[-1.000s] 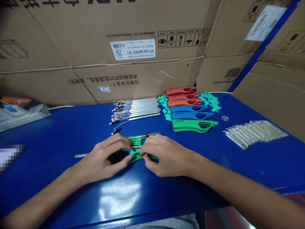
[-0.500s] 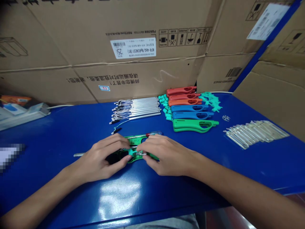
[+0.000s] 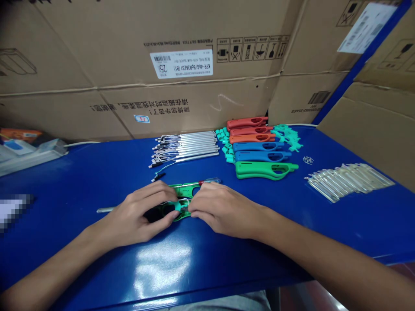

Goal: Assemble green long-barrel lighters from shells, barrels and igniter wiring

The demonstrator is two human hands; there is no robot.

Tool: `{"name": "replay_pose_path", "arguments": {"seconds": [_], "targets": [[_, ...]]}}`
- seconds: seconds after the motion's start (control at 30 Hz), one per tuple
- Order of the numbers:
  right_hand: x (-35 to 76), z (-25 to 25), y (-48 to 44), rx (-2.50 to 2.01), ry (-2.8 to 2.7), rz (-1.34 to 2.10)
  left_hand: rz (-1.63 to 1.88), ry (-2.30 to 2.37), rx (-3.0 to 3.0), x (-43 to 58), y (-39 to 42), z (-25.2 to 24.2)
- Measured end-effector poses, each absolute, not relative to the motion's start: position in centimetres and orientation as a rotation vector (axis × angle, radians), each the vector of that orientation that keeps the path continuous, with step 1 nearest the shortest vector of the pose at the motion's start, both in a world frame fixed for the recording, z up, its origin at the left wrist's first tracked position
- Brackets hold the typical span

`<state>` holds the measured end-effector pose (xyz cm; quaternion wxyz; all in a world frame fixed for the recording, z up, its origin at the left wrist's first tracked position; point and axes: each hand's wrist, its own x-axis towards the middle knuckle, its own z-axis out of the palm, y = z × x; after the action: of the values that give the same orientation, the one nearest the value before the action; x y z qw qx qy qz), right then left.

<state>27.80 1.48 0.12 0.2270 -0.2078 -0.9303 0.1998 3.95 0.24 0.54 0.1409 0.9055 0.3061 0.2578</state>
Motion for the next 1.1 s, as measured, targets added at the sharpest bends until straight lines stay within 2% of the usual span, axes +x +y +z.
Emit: {"name": "replay_pose_path", "arguments": {"seconds": [1.1], "targets": [[27.44, -0.12, 1.19, -0.682, -2.574, 0.528, 0.729, 0.879, 2.599, 3.77, 0.32, 0.32]]}}
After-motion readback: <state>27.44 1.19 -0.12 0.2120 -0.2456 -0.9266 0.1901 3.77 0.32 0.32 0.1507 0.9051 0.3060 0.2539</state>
